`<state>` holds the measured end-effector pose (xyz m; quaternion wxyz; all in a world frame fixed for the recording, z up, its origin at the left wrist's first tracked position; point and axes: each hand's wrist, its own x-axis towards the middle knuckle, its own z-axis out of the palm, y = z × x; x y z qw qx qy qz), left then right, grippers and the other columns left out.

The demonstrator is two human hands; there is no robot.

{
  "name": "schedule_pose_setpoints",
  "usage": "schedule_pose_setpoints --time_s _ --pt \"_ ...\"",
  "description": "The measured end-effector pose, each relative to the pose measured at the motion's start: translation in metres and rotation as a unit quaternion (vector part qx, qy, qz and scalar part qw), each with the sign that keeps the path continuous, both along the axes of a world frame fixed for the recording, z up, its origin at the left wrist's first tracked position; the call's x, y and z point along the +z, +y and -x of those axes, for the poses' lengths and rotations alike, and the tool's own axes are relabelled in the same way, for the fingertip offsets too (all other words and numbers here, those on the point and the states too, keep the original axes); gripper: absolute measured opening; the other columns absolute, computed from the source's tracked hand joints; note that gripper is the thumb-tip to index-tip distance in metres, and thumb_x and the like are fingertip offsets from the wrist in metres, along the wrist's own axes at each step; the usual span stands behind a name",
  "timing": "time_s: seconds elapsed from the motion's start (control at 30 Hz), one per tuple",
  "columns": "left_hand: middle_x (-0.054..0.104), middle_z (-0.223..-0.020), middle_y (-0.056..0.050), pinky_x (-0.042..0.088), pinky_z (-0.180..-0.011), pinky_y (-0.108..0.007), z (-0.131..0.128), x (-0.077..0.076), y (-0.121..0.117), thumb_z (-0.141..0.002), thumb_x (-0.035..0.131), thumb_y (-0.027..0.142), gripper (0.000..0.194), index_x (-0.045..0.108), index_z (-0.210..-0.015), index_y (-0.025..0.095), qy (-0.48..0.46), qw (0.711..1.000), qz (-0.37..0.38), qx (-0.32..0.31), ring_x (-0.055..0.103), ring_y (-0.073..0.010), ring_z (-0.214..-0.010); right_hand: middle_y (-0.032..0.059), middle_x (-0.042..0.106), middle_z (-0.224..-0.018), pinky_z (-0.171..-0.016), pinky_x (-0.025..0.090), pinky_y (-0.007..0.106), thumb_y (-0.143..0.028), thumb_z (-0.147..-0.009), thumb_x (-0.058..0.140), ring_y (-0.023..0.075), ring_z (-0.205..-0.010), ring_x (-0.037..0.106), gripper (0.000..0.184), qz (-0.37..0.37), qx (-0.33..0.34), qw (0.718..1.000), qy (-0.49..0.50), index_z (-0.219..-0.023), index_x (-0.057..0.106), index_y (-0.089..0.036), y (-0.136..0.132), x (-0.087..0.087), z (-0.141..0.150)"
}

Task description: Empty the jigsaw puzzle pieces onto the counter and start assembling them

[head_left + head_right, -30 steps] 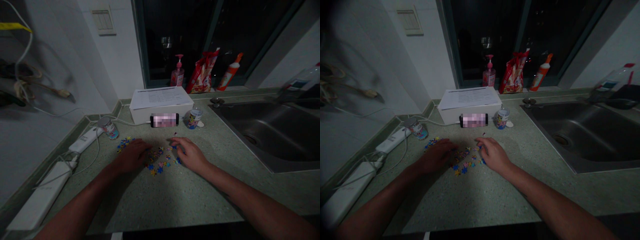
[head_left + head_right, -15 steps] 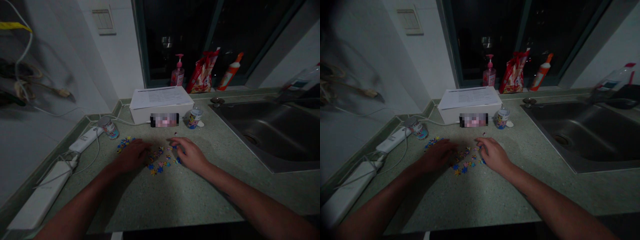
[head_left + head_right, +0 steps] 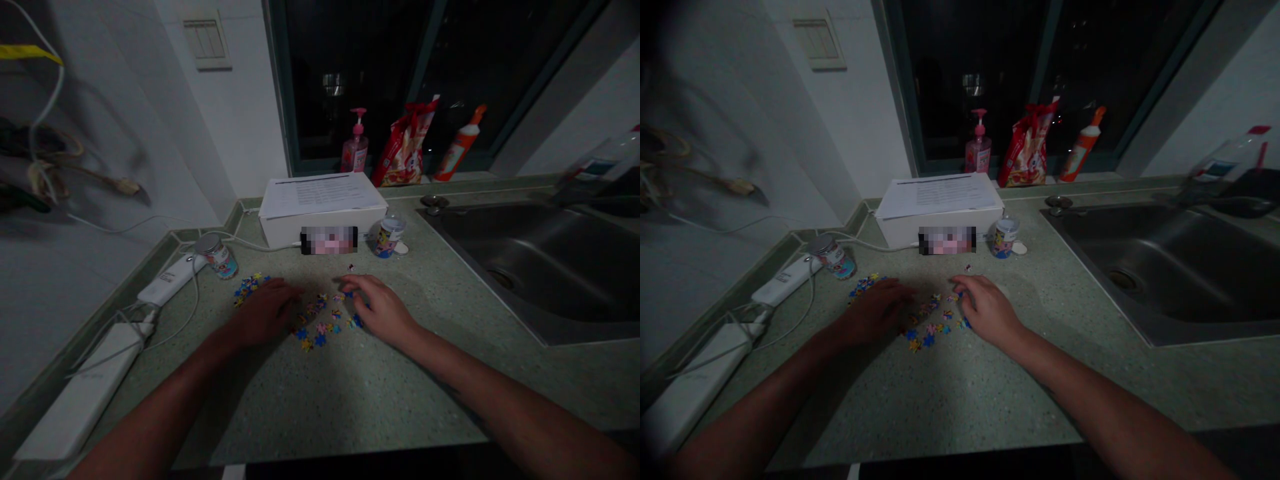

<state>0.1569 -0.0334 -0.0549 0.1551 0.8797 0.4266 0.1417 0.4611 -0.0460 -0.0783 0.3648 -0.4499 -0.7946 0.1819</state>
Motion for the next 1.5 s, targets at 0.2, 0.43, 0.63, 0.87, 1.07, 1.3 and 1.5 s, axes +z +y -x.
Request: schedule_pose_setpoints --time_s 0.2,0.43,0.63,0.87,1.07,1.3,1.5 --pt "0.073 -0.129 -0.009 0.054 -0.104 -0.045 -0.006 0.008 -0.009 -0.095 0.051 0.007 0.048 0.069 -0.136 0.027 -0.028 0.996 0.041 -0.069 0.066 -0.0275 -0.121 0.0062 0.08 -0.111 -0.102 0.056 0.049 -0.003 -0.092 0.05 0.0258 -0.112 0.072 0.051 0.006 0.001 1.0 -0.001 -0.135 0.067 -0.025 0.0 0.001 0.0" --pt "0.069 -0.141 -0.008 0.051 -0.114 -0.051 -0.008 0.005 -0.01 -0.094 0.052 0.004 0.056 0.064 -0.143 0.028 -0.066 0.987 0.061 -0.134 0.063 -0.028 -0.131 0.0063 0.08 -0.11 -0.102 0.056 0.048 -0.003 -0.092 0.05 0.0257 -0.112 0.072 0.05 0.002 0.008 1.0 0.002 -0.134 0.066 -0.023 0.0 0.001 0.0" --pt "0.067 -0.145 -0.012 0.053 -0.112 -0.057 -0.003 -0.002 -0.008 -0.096 0.056 0.01 0.056 0.058 -0.149 0.026 -0.078 0.991 0.035 -0.107 0.062 -0.0322 -0.134 0.0065 0.08 -0.111 -0.101 0.057 0.048 -0.004 -0.092 0.05 0.0262 -0.112 0.071 0.05 0.005 0.006 1.0 0.003 -0.134 0.066 -0.024 0.0 0.001 0.0" --pt "0.058 -0.157 -0.014 0.044 -0.123 -0.058 -0.017 0.002 -0.019 -0.107 0.05 0.018 0.049 0.053 -0.155 0.027 -0.079 0.986 0.043 -0.14 0.05 -0.0326 -0.149 0.006 0.08 -0.109 -0.101 0.057 0.046 -0.003 -0.091 0.051 0.0255 -0.11 0.072 0.05 0.005 0.002 1.0 0.0 -0.133 0.068 -0.024 0.001 0.001 0.001" --pt "0.06 -0.154 -0.013 0.039 -0.125 -0.062 -0.02 0.0 -0.019 -0.109 0.051 0.026 0.043 0.055 -0.152 0.028 -0.055 0.988 0.04 -0.14 0.052 -0.033 -0.146 0.0064 0.08 -0.11 -0.101 0.057 0.048 -0.005 -0.092 0.051 0.0265 -0.111 0.072 0.05 0.004 0.002 1.0 0.003 -0.135 0.068 -0.024 0.001 0.0 0.001" --pt "0.066 -0.147 -0.012 0.036 -0.127 -0.061 -0.02 0.003 -0.019 -0.109 0.049 0.02 0.041 0.057 -0.149 0.026 -0.07 0.983 0.036 -0.166 0.057 -0.0293 -0.142 0.0067 0.08 -0.111 -0.101 0.057 0.048 -0.005 -0.092 0.05 0.0265 -0.111 0.072 0.049 0.009 0.001 1.0 -0.001 -0.134 0.067 -0.023 0.001 -0.001 0.001" --pt "0.068 -0.143 -0.012 0.042 -0.123 -0.06 -0.018 0.002 -0.017 -0.106 0.051 0.017 0.042 0.061 -0.146 0.026 -0.069 0.986 0.018 -0.149 0.061 -0.0295 -0.136 0.0062 0.08 -0.11 -0.103 0.056 0.048 -0.007 -0.093 0.05 0.0266 -0.112 0.072 0.048 0.007 -0.002 1.0 -0.001 -0.134 0.067 -0.024 0.002 -0.004 0.0"
